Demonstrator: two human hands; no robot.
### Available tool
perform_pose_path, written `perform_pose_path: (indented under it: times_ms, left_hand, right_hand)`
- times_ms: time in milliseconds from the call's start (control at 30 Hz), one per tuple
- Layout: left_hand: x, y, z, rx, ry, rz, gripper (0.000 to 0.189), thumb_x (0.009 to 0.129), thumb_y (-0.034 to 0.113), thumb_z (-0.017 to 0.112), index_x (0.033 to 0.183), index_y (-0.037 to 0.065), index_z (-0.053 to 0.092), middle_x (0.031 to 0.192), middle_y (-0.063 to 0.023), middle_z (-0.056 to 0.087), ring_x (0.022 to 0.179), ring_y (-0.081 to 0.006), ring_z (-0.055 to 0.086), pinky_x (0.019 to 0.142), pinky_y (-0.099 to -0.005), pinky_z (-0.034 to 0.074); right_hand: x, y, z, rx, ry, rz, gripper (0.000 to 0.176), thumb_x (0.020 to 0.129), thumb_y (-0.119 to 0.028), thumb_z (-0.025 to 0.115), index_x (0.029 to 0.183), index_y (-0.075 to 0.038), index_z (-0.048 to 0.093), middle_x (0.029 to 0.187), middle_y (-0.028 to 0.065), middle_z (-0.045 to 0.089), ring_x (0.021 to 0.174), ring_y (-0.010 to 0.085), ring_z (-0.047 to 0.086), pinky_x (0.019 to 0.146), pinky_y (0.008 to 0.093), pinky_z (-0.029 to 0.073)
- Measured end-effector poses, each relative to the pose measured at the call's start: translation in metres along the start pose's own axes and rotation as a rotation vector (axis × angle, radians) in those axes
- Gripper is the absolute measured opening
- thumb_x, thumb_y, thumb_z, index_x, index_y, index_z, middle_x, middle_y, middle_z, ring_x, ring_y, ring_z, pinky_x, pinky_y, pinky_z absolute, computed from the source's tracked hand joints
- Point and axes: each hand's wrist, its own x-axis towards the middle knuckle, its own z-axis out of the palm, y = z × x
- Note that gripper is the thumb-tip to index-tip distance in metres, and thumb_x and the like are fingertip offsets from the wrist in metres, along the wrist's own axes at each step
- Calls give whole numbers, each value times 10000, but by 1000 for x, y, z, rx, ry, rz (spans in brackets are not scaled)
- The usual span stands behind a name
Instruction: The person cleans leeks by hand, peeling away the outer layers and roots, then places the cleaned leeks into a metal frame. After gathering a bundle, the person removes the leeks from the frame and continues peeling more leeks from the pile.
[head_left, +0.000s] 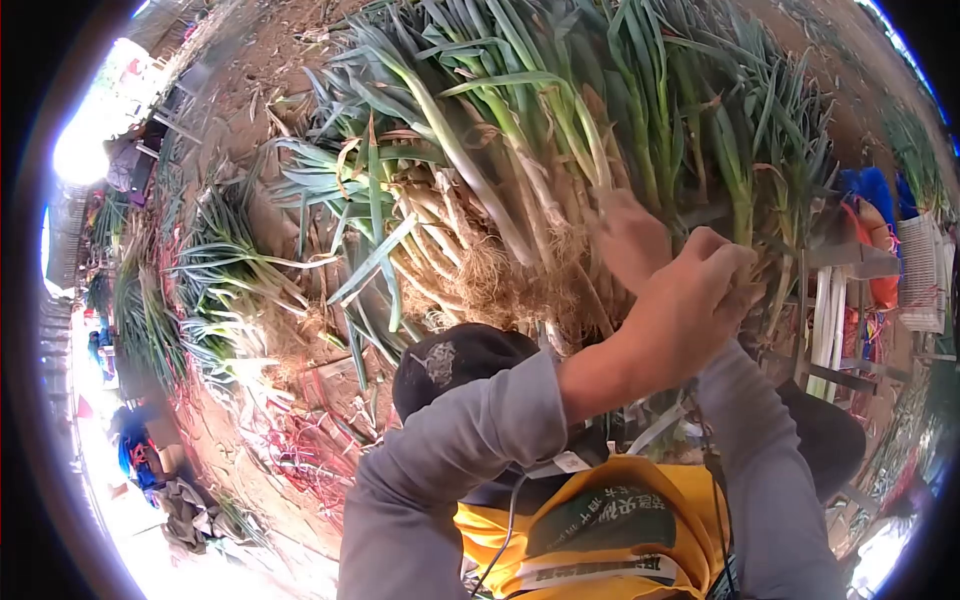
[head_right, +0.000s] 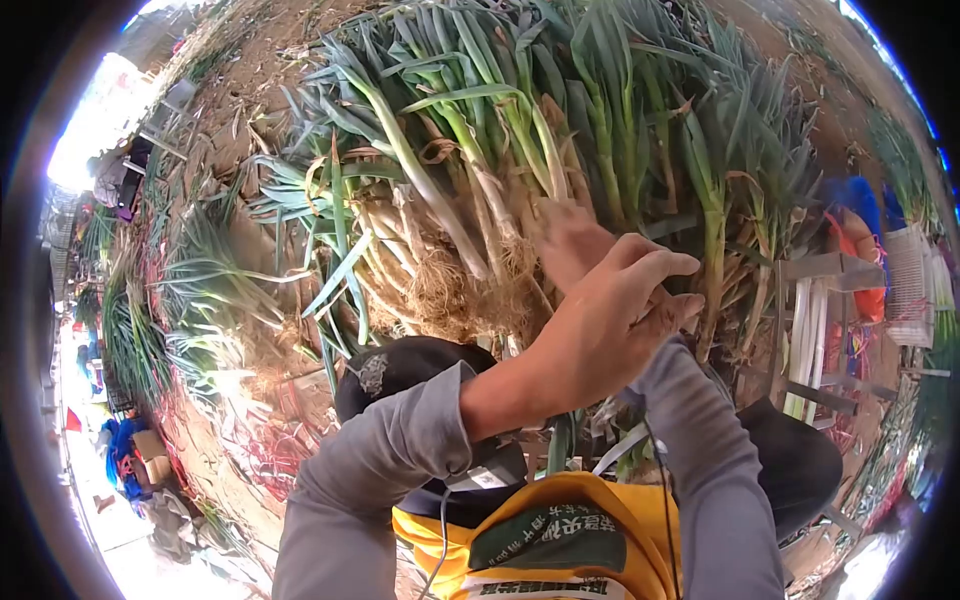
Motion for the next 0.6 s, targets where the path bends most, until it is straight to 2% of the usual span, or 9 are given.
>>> perform_pose_path:
  times_ms: [100,167,200,267,300,367,400,467,600]
  left_hand:
    - [1,-3,-7,-30,39,-3,340,973,134,660,1247,-54,585,1162,-184,546,876,-281,688,811,-349,531]
    - [2,-6,-10,-20,86,12,325,967,110,662,1241,-47,586,1136,-181,552,875,-277,679,779,-347,529]
    - [3,-6,-12,-19,92,12,325,967,110,662,1241,-47,586,1136,-181,552,875,-277,679,779,-347,529]
    - [2,-5,-15,-6,106,4,319,961,110,666,1233,-37,588,1110,-185,561,896,-307,658,796,-367,521]
    - [2,-7,-15,-9,113,2,319,961,110,666,1233,-37,588,1110,-185,561,896,-307,658,796,-367,521]
    - [1,-9,-13,17,125,57,306,949,105,672,1213,-32,596,1095,-187,566,935,-354,635,831,-393,512]
    - [-1,-7,-12,11,125,57,306,949,105,672,1213,-32,596,1095,-187,566,935,-354,635,831,-393,512]
    - [-5,0,-11,-15,60,25,297,936,104,681,1191,-27,602,1080,-192,573,954,-384,622,861,-414,504]
    - [-9,-4,-1,-52,38,99,291,930,96,682,1183,-24,606,1064,-197,588,956,-388,624,859,-426,505]
  right_hand:
    - [36,-38,34,-64,-131,-79,434,970,-396,608,1248,-62,606,1190,180,660,1132,395,617,956,475,469]
    - [56,-33,73,-166,-391,156,520,972,-439,586,1242,5,590,1174,251,651,1107,430,626,917,506,478]
    - [57,-28,86,-167,-394,151,520,972,-439,586,1242,5,590,1174,251,651,1107,430,626,917,506,478]
    - [56,-15,100,-6,-285,265,507,973,-421,604,1163,49,625,1040,217,685,979,333,672,824,471,498]
    - [58,-7,94,-11,-290,262,507,973,-421,604,1163,49,625,1040,217,685,979,333,672,824,471,498]
    - [61,18,68,407,-273,238,425,941,-407,651,981,14,696,889,184,696,767,240,660,704,405,505]
    - [61,24,49,402,-273,242,425,941,-407,651,981,14,696,889,184,696,767,240,660,704,405,505]
    - [60,25,6,607,-236,237,480,973,-435,640,1048,37,691,769,-10,536,695,97,485,610,306,430]
    - [57,25,-26,605,-298,271,444,979,-415,637,1080,13,695,721,-46,509,644,68,465,566,262,395]
